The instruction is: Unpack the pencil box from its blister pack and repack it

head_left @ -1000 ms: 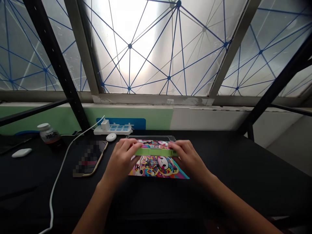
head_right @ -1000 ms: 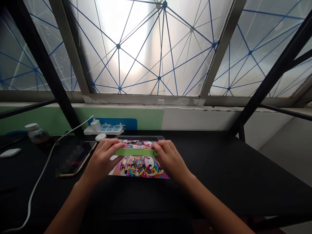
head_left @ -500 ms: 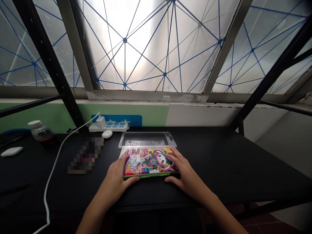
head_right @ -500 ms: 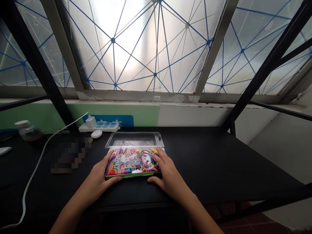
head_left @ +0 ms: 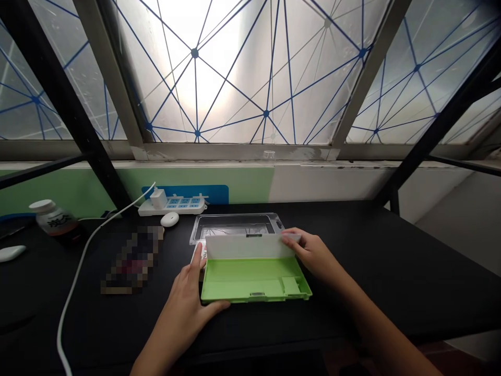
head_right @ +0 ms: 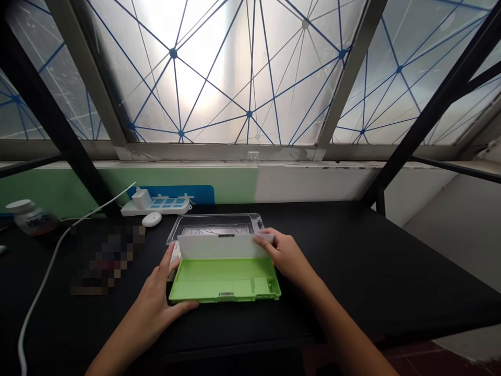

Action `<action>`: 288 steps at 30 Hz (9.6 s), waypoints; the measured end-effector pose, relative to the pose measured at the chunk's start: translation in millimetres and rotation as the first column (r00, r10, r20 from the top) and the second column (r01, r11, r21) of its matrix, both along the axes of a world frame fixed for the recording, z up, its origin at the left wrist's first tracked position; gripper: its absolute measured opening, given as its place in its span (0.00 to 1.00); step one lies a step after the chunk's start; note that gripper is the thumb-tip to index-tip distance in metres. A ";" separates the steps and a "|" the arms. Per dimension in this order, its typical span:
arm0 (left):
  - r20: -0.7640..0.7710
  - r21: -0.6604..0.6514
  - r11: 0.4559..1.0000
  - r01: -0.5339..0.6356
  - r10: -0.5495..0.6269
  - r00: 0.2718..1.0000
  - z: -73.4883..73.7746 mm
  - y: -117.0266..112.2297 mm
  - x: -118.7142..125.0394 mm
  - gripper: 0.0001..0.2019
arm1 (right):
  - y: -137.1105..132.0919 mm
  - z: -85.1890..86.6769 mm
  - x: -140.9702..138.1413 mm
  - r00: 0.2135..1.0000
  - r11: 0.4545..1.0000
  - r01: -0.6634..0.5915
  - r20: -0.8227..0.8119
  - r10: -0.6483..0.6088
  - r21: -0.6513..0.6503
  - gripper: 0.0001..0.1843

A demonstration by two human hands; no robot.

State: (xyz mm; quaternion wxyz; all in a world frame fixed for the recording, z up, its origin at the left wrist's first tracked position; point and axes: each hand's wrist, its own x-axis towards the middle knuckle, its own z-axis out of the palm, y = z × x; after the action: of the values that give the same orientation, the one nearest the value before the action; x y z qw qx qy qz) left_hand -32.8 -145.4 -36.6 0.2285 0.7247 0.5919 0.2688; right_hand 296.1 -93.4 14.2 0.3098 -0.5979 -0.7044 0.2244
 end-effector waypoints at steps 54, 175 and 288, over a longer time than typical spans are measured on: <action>0.102 -0.114 0.973 0.203 -0.192 0.976 21.1 14.0 -16.5 0.33 | -10.0 -14.1 -94.4 0.939 0.803 -0.200 0.344 -0.007 0.562 0.09; -0.515 0.087 0.983 0.159 -0.092 0.852 23.8 148.5 19.4 0.33 | 119.8 -18.7 32.4 0.964 0.993 -0.116 0.242 0.108 0.016 0.26; -0.639 0.401 0.718 0.568 -0.225 0.735 40.3 102.5 54.6 0.10 | 52.0 -4.2 -5.6 0.779 0.933 -0.343 0.590 0.214 0.114 0.15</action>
State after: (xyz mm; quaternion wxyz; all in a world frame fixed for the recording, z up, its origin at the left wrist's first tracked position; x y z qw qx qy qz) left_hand 21.9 -43.0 3.6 -0.1249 0.9176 0.3435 0.1563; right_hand 290.5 -41.4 10.0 0.1117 -0.4889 -0.8652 0.0022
